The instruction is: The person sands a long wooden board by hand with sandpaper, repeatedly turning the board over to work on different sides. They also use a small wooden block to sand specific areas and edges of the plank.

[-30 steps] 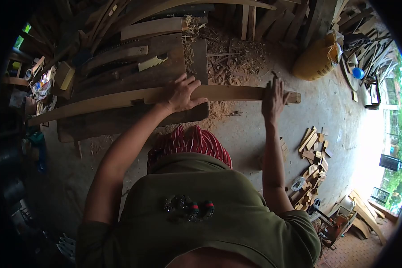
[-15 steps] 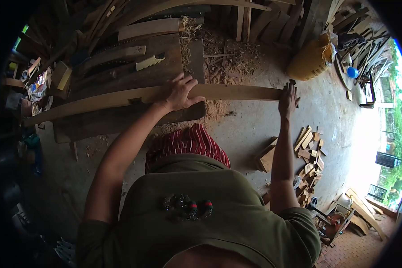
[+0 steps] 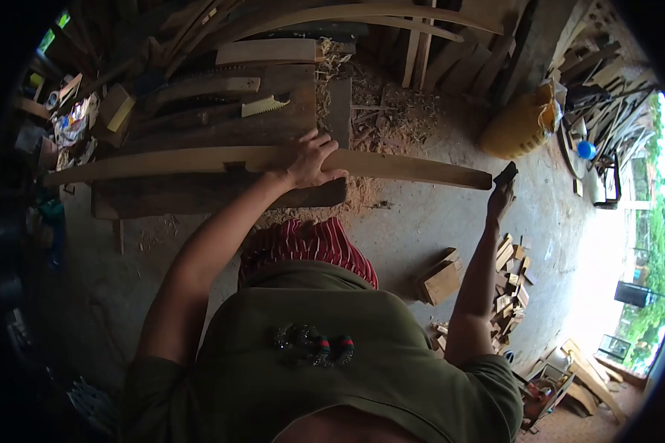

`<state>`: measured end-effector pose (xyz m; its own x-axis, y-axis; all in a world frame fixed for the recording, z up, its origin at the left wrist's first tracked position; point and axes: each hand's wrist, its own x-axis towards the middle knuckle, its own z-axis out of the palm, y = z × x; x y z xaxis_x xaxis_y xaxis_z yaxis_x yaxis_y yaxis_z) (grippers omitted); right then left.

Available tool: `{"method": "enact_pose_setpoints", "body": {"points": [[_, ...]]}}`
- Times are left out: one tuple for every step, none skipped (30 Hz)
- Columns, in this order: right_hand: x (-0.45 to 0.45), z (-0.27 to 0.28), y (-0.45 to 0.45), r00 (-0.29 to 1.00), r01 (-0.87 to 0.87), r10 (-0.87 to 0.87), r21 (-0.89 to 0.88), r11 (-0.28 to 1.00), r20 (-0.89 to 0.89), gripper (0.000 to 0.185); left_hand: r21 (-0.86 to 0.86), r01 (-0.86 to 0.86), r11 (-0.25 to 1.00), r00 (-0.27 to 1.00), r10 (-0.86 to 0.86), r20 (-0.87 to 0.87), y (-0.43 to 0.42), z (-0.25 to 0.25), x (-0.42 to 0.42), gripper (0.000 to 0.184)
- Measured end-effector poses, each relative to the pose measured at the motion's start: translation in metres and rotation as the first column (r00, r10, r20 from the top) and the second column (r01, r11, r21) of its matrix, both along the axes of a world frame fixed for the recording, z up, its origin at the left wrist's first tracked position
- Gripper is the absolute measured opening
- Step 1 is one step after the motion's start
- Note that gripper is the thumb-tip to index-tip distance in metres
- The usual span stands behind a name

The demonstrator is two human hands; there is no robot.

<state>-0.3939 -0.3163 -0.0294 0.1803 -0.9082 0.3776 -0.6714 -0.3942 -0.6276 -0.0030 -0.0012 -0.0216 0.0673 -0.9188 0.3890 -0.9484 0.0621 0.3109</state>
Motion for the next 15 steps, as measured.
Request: {"method": "enact_pose_setpoints", "body": {"points": [[0.033,0.028,0.04,0.973,-0.05,0.008,-0.178,0.983,-0.229,0.049,0.015,-0.017,1.0,1.0,0.017,-0.011,0.003,0.001,-0.002,0.059],[0.062,0.03,0.066,0.916,-0.214,0.11,-0.24,0.947,-0.385,0.051,0.044,-0.016,0.999,0.999,0.017,-0.031,0.003,0.005,-0.001,0.06],[0.094,0.031,0.094,0.829,-0.369,0.179,-0.278,0.887,-0.53,0.054,0.068,-0.003,0.998,0.999,0.006,-0.045,0.001,0.007,-0.001,0.06],[0.139,0.055,0.139,0.756,-0.482,0.285,-0.207,0.851,-0.589,0.053,0.041,-0.01,0.999,1.0,0.01,-0.002,0.001,0.005,0.0,0.061],[0.171,0.055,0.166,0.694,-0.587,0.399,-0.149,0.796,-0.6,0.049,0.043,0.006,0.999,1.0,-0.006,0.008,0.001,0.006,0.001,0.061],[0.196,0.05,0.196,0.664,-0.666,0.54,-0.081,0.741,-0.517,0.05,0.021,-0.014,1.0,0.998,0.013,0.061,0.002,0.008,0.0,0.061],[0.208,0.047,0.214,0.615,-0.743,0.668,-0.022,0.669,-0.419,0.052,0.001,-0.034,0.999,0.993,0.034,0.111,0.005,0.008,-0.002,0.061],[0.201,0.042,0.21,0.622,-0.737,0.666,-0.019,0.676,-0.413,0.052,0.008,-0.025,1.0,0.993,0.024,0.114,0.007,0.011,-0.004,0.061],[0.188,0.035,0.193,0.615,-0.675,0.579,0.022,0.738,-0.535,0.047,0.1,-0.03,0.995,0.994,0.019,0.105,0.007,0.015,-0.004,0.061],[0.172,0.03,0.173,0.58,-0.611,0.492,0.053,0.79,-0.649,0.043,0.192,-0.042,0.98,0.995,0.025,0.093,0.009,0.017,-0.003,0.061],[0.146,0.027,0.146,0.658,-0.522,0.4,-0.003,0.853,-0.638,0.04,0.201,-0.047,0.978,0.996,0.029,0.089,0.013,0.015,-0.004,0.061],[0.109,0.021,0.114,0.608,-0.466,0.26,-0.072,0.882,-0.75,0.037,0.196,-0.035,0.98,0.997,0.02,0.08,0.011,0.015,-0.003,0.061],[0.075,0.02,0.086,0.613,-0.42,0.216,-0.082,0.904,-0.76,0.035,0.188,-0.023,0.982,0.998,0.01,0.068,0.01,0.015,-0.003,0.06],[0.041,0.014,0.06,0.677,-0.379,0.155,-0.16,0.911,-0.72,0.035,0.183,-0.03,0.983,0.998,0.019,0.064,0.01,0.015,-0.004,0.06],[-0.023,-0.017,-0.012,0.821,-0.262,0.264,0.076,0.962,-0.507,0.034,0.15,-0.023,0.988,0.997,0.012,0.073,0.012,0.013,-0.005,0.06]]}}
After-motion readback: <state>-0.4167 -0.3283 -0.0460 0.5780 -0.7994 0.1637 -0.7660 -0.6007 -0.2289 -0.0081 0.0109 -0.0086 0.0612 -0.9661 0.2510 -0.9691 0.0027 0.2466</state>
